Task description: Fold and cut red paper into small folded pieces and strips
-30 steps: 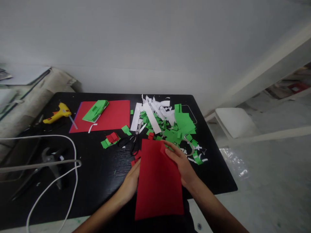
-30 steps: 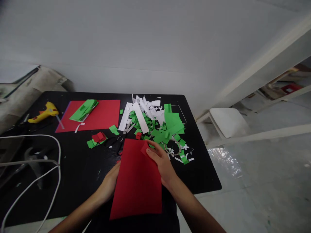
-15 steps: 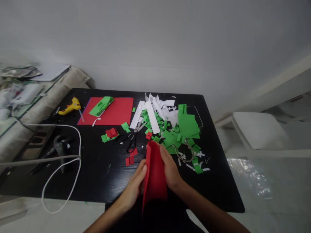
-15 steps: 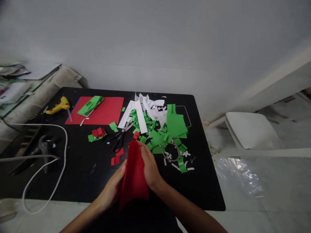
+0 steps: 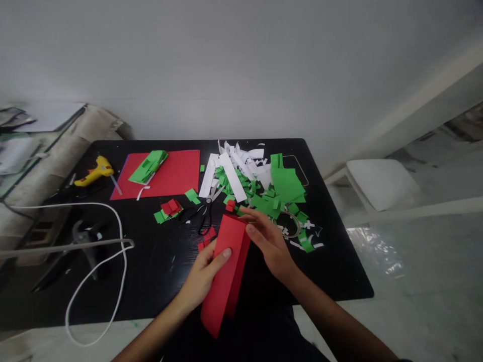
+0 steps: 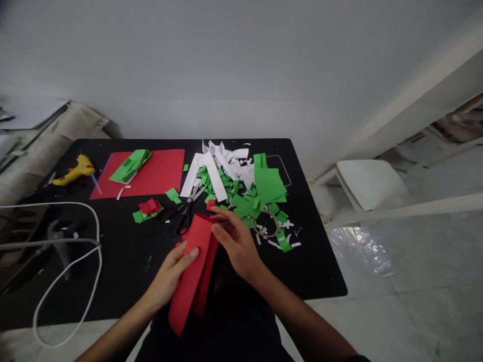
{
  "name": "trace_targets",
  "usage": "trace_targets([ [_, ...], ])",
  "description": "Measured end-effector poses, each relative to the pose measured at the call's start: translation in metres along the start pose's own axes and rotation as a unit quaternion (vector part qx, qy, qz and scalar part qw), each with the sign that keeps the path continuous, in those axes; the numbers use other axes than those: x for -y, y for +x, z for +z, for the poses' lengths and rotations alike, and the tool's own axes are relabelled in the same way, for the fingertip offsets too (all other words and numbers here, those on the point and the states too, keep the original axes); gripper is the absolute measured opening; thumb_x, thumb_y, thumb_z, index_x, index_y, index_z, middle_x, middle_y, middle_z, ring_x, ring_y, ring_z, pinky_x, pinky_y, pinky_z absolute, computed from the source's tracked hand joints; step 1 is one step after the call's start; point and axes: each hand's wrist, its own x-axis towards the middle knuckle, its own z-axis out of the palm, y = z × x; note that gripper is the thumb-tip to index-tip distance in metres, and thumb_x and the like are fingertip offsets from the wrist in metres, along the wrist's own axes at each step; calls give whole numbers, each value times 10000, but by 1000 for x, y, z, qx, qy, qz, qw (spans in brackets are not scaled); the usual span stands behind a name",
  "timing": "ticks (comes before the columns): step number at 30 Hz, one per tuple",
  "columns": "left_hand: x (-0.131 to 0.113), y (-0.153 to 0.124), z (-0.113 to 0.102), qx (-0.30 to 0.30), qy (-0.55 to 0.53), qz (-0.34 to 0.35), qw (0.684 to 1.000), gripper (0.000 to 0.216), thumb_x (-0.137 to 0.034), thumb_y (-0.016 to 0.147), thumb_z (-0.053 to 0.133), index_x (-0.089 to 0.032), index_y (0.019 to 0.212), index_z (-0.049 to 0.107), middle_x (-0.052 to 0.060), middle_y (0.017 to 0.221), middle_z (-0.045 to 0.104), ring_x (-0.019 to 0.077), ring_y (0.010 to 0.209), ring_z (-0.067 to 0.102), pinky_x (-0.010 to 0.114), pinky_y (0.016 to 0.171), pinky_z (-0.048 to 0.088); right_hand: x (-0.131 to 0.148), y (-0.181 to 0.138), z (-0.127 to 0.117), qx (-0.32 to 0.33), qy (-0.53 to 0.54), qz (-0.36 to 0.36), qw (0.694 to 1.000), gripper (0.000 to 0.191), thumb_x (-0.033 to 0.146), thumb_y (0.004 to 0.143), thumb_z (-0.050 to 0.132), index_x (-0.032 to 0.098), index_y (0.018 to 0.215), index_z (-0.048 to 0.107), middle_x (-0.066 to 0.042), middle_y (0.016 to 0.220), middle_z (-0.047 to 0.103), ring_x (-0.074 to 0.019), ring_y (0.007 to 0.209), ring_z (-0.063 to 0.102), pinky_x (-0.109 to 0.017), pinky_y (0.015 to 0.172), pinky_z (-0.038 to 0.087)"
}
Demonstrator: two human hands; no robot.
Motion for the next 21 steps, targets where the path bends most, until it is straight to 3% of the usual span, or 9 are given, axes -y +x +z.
trace_targets([
  [5,-7,0,-3,13,53,31,998,497,-561,849,781,-168,1150,734,67,987,794,235,839,714,307,758,558,8,-2,1,-17,-76,-13,997,331,368,834,846,277,1142,764,-49,1148,776,-222,1000,739,-364,890,611],
  [8,-12,-1,-6,19,71,51,996,503,-532,842,793,-171,1187,728,67,1024,789,236,867,710,296,757,560,9,0,5,-32,-90,-20,995,256,337,831,841,269,1073,790,-43,1106,799,-227,995,748,-381,899,621],
  [13,-24,1,-11,-4,56,73,996,566,-554,852,775,-176,1268,714,68,1041,793,231,861,722,269,726,558,11,2,15,-11,-93,-14,995,231,309,819,848,290,1047,814,-16,1006,818,-196,850,749,-350,788,630],
  [21,-31,3,-17,-35,70,71,994,425,-515,861,796,-158,1087,755,18,818,760,142,634,633,216,587,500,12,4,22,-6,-69,-15,997,190,299,829,844,290,1018,835,-7,919,814,-193,825,750,-346,767,637],
])
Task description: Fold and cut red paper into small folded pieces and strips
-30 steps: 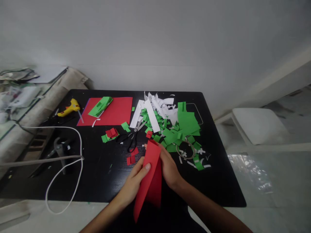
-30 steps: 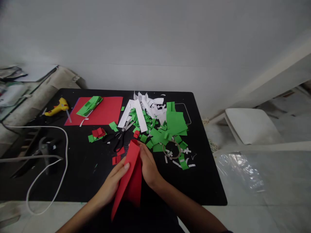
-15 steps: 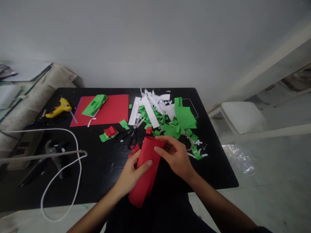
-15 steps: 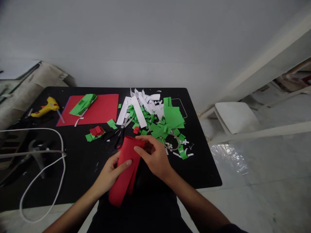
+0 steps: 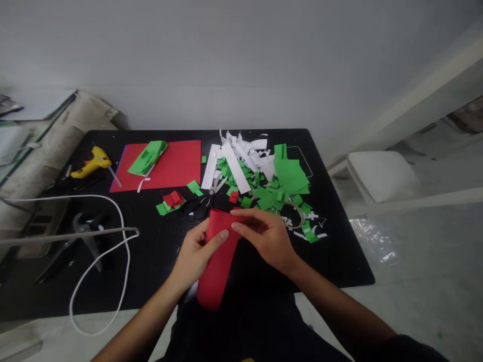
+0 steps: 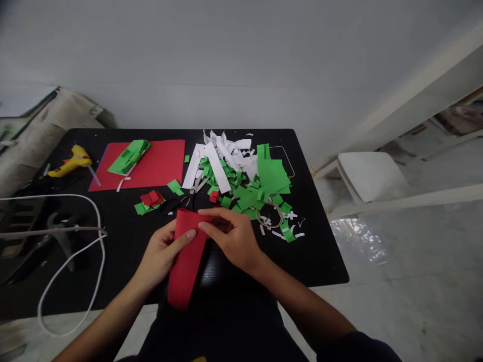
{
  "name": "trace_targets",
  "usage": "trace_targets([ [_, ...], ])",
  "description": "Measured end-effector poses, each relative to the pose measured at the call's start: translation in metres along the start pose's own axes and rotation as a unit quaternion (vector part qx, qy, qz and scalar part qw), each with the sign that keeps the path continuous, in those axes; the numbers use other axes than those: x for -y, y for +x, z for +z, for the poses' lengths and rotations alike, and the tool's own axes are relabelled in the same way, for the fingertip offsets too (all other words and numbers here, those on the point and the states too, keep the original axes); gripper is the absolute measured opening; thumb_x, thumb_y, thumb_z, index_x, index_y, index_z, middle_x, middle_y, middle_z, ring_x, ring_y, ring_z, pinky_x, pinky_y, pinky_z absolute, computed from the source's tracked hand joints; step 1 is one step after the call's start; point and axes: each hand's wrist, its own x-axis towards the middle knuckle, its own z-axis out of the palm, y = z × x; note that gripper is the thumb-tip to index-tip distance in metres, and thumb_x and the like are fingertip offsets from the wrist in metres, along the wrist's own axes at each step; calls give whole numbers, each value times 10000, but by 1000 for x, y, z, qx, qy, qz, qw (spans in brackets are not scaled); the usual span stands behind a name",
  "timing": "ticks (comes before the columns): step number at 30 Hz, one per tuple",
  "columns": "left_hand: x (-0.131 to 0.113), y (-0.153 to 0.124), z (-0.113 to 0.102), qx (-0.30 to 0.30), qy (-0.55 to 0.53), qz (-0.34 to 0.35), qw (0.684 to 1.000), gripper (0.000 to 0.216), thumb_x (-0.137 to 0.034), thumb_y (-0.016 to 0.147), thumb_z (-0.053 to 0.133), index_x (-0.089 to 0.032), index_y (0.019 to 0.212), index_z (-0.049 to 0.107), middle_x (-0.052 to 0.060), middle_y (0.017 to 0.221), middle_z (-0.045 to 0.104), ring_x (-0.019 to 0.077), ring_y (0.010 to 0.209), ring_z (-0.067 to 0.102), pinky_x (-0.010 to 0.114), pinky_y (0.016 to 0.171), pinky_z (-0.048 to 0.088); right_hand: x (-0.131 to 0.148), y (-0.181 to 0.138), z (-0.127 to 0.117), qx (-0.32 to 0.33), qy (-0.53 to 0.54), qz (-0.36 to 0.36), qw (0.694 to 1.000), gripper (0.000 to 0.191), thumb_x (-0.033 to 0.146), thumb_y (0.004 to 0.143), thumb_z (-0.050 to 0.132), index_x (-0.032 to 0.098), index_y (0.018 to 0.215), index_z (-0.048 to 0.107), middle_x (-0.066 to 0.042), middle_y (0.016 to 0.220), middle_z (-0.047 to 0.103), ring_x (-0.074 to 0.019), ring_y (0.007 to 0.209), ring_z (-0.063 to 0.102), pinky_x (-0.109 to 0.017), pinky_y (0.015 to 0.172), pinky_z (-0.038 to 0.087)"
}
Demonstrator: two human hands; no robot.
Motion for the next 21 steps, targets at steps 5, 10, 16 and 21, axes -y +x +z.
trace_targets([
  [5,-3,1,-2,11,1,2,1000,358,-472,867,804,-165,1042,753,11,805,759,134,623,637,206,577,503,2,-1,-2,-8,-6,-19,1000,138,272,832,845,270,969,832,-5,877,808,-172,755,745,-328,743,634],
  [10,-12,6,-4,9,17,40,999,281,-426,860,824,-174,963,752,-3,783,747,123,630,635,186,573,495,1,-2,0,-4,-27,-56,998,142,251,830,845,253,972,836,-16,880,816,-168,770,763,-290,710,639],
  [16,-18,8,-9,20,-1,0,1000,244,-400,837,857,-171,849,775,4,737,758,103,590,635,168,553,478,4,-1,-5,40,20,-48,998,198,220,809,865,246,1003,836,-14,879,817,-144,736,770,-251,688,660],
  [21,-24,11,-13,48,-20,-35,998,214,-383,828,869,-185,857,795,9,746,765,95,589,643,161,551,481,9,0,-15,87,68,-27,993,215,179,781,891,232,982,834,6,785,793,-121,662,756,-225,665,659],
])
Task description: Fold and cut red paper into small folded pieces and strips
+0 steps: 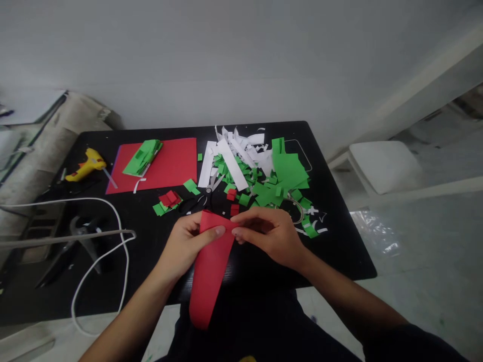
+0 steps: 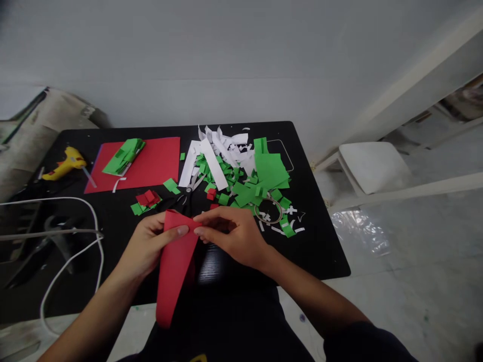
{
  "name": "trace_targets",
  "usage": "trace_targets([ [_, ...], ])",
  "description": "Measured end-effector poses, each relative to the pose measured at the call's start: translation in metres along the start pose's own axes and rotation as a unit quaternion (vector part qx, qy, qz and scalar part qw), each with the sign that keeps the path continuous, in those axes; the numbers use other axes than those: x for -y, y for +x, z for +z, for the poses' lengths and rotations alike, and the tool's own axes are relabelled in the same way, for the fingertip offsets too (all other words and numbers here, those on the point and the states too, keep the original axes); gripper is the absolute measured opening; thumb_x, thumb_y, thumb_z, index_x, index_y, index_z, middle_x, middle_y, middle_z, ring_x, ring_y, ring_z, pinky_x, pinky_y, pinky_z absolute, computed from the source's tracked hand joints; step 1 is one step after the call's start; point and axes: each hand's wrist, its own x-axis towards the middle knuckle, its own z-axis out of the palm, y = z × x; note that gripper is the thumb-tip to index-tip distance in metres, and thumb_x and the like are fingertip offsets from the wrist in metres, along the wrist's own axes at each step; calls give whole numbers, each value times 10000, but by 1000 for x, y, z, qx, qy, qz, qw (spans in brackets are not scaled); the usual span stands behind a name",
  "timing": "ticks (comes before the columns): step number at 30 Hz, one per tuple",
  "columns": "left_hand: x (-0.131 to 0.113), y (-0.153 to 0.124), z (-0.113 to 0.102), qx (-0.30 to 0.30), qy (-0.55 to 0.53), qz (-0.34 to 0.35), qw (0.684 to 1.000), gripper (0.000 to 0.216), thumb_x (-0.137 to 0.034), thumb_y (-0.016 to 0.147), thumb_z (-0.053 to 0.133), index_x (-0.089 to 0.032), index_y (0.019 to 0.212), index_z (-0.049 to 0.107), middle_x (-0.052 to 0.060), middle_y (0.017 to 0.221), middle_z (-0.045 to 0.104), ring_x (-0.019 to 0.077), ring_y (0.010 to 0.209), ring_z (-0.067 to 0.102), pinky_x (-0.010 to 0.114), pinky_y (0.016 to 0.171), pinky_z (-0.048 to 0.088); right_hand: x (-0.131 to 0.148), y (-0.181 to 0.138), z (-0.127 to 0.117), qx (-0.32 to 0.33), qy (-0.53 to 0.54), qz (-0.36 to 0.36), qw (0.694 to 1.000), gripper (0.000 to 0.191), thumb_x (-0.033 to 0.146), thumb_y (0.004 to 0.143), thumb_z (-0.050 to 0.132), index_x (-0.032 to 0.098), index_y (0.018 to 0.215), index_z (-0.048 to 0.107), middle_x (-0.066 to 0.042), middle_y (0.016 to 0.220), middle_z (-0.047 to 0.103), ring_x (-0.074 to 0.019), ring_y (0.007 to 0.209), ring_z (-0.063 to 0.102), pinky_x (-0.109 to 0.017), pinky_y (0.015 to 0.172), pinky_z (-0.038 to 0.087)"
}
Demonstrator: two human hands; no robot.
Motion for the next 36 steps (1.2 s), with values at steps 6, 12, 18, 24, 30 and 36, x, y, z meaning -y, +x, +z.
trace_targets([
  [6,-13,3,0,40,49,8,998,198,-349,826,876,-172,805,791,3,764,716,68,602,595,146,542,442,1,-1,2,-4,-20,-31,999,204,158,783,889,213,973,840,-11,807,790,-129,691,768,-225,667,652],
  [12,-18,6,-2,54,5,-28,998,252,-352,744,921,-146,699,783,0,661,646,61,540,544,156,502,406,8,2,2,36,-48,-59,996,225,202,789,902,220,1005,844,-24,841,810,-135,692,764,-239,653,650],
  [18,-23,8,-4,100,-65,-97,988,232,-320,655,954,-151,697,801,11,604,663,68,500,550,153,477,405,14,7,1,66,-65,-95,991,243,199,765,929,251,989,850,-2,823,818,-132,709,761,-223,653,634],
  [24,-26,9,-4,125,-79,-108,983,220,-302,643,960,-156,707,809,16,599,687,70,490,566,144,467,414,11,9,2,62,-60,-143,986,269,171,727,952,254,964,856,-10,865,829,-139,751,761,-233,700,630],
  [30,-27,9,-4,125,-56,-96,986,238,-305,632,975,-154,709,807,17,600,695,68,484,571,143,468,424,11,10,1,57,-46,-155,985,260,153,730,947,266,948,858,-2,839,822,-134,736,762,-226,675,621],
  [36,-42,10,0,85,-18,-43,995,245,-309,669,967,-167,776,799,7,639,702,79,514,573,158,478,435,19,16,0,49,-52,-152,986,203,209,783,921,288,958,854,2,857,824,-141,749,769,-255,686,648],
])
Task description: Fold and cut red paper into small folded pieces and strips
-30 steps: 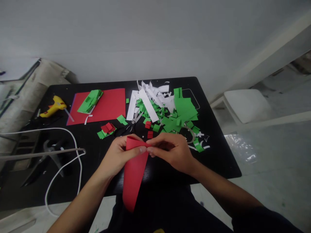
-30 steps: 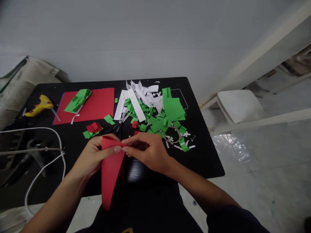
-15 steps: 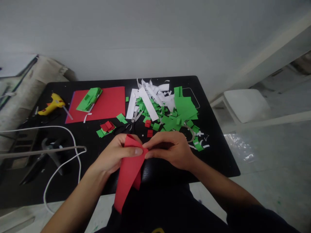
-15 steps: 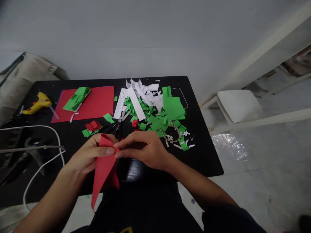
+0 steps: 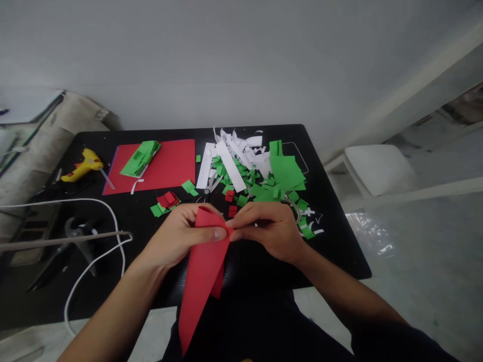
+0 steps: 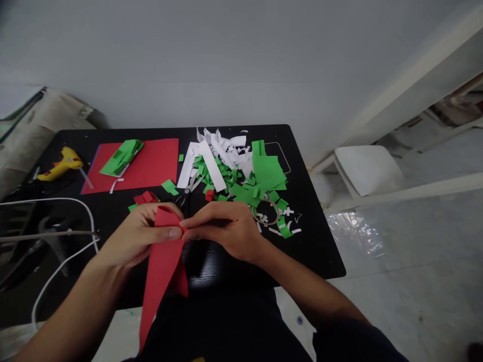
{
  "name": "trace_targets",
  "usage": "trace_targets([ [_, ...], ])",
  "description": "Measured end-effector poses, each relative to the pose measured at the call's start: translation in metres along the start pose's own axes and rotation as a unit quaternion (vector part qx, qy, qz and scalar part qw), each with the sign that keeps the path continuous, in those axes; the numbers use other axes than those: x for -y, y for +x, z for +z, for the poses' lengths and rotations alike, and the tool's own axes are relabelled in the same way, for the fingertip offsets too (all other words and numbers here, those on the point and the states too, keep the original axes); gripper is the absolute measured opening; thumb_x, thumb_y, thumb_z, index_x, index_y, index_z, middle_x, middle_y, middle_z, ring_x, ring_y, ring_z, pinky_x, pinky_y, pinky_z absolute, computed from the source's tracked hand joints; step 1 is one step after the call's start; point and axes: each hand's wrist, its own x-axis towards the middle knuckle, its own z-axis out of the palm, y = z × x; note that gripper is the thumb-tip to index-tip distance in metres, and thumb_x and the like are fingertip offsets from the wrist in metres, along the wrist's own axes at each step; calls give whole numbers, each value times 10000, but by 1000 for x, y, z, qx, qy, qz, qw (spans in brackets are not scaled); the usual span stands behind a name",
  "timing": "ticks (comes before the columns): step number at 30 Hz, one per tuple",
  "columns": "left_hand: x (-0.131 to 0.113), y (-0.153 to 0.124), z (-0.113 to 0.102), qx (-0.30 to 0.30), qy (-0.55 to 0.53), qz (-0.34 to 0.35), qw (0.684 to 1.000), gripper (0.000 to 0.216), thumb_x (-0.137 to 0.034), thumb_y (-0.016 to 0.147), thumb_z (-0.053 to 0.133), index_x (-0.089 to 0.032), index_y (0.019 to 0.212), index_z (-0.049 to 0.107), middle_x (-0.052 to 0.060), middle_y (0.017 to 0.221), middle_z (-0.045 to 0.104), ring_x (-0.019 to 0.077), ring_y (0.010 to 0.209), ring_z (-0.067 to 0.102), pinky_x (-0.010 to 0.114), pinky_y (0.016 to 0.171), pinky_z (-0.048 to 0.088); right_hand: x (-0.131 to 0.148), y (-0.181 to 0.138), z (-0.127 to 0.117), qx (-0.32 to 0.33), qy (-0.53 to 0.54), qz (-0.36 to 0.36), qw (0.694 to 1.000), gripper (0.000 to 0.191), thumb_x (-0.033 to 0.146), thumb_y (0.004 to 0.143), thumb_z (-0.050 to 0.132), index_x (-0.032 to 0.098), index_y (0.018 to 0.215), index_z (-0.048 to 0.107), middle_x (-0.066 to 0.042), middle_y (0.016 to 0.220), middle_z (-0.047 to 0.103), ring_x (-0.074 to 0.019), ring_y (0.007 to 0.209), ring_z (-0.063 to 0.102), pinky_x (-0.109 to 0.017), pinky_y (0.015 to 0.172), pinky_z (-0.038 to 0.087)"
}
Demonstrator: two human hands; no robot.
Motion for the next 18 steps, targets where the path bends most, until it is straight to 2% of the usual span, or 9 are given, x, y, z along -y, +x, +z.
trace_targets([
  [3,-9,0,3,-8,29,25,999,243,-329,702,949,-163,773,787,14,651,700,89,529,580,169,478,434,8,5,-1,-2,5,8,1000,174,239,800,912,301,952,854,3,856,822,-147,745,766,-277,690,659],
  [10,-15,3,8,-8,27,19,999,260,-364,701,940,-164,748,780,17,628,685,90,500,560,186,470,420,13,9,-3,-10,-20,-9,1000,133,270,816,904,289,938,855,-6,846,825,-150,741,757,-294,709,652],
  [18,-16,2,8,-4,39,16,999,218,-337,694,944,-180,744,802,22,649,714,100,533,593,188,498,442,11,7,-8,6,-28,-17,999,246,187,799,910,309,1004,851,6,882,830,-147,785,760,-275,721,626],
])
